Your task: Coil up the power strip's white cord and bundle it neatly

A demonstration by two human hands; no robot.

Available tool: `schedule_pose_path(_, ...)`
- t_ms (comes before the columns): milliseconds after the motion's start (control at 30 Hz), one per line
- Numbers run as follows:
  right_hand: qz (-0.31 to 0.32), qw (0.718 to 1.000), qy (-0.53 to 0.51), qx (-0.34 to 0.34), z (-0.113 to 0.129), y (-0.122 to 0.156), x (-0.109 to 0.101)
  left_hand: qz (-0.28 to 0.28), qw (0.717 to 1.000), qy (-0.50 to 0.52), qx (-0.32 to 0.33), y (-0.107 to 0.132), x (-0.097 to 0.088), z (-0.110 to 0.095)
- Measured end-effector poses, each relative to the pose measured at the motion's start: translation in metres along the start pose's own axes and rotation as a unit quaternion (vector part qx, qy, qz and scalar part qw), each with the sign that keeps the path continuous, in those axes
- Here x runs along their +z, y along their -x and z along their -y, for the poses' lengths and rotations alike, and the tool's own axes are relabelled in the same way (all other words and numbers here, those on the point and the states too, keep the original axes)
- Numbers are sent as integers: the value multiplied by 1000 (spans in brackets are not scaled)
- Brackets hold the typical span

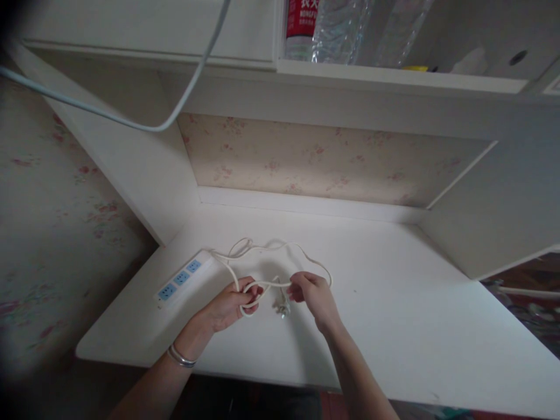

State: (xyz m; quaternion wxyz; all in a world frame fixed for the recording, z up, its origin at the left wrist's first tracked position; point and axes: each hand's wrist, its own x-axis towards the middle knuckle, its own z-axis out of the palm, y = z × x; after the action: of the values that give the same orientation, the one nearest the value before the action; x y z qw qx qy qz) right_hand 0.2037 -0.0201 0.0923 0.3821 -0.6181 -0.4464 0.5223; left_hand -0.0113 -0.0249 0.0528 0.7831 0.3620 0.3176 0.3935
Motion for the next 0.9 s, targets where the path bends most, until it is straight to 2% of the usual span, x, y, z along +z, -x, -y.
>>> schedule_pose_path(33,9,995,95,7,-2,-1,-4,-11,1000,-12,4,-1,-1,1)
schedule_pose_path(100,30,962,272,-4,-4,-5,-11,-33,998,-48,12,-2,-3,4)
schedule_pose_path(167,38,925,376,-47,-3,-9,-16,-50,995,-90,16,-5,-3,6)
schedule_pose_path(200,43,917,390,-69,-3,-12,-16,-57,993,-107,14,-6,-3,7)
schedule_pose_path(267,101,925,358,-83,-2,-17,-15,-67,990,-128,8,-7,-2,9)
schedule_pose_path(367,255,937,232,-55,-1,-25,-8,-76,987,-138,3,-7,-1,8)
schedule_pose_path(400,287,936,197,-45,-2,-27,-5,-79,987,-138,0,-6,-1,7)
schedule_pose_path(467,306,941,141,-34,-2,-32,2,-87,987,-135,-3,-4,-1,4)
schedule_pose_path(567,295,954,45,-34,0,-41,10,-95,987,-132,-5,1,-1,-2)
schedule_pose_path(700,174,974,-109,-96,13,-51,10,-89,987,-135,6,5,1,-9)
schedule_pose_path(800,90,964,-223,-110,28,-55,0,-69,987,-141,22,6,5,-14)
schedule_pose_path(900,46,949,-289,-117,41,-57,-16,-31,987,-155,24,8,7,-14)
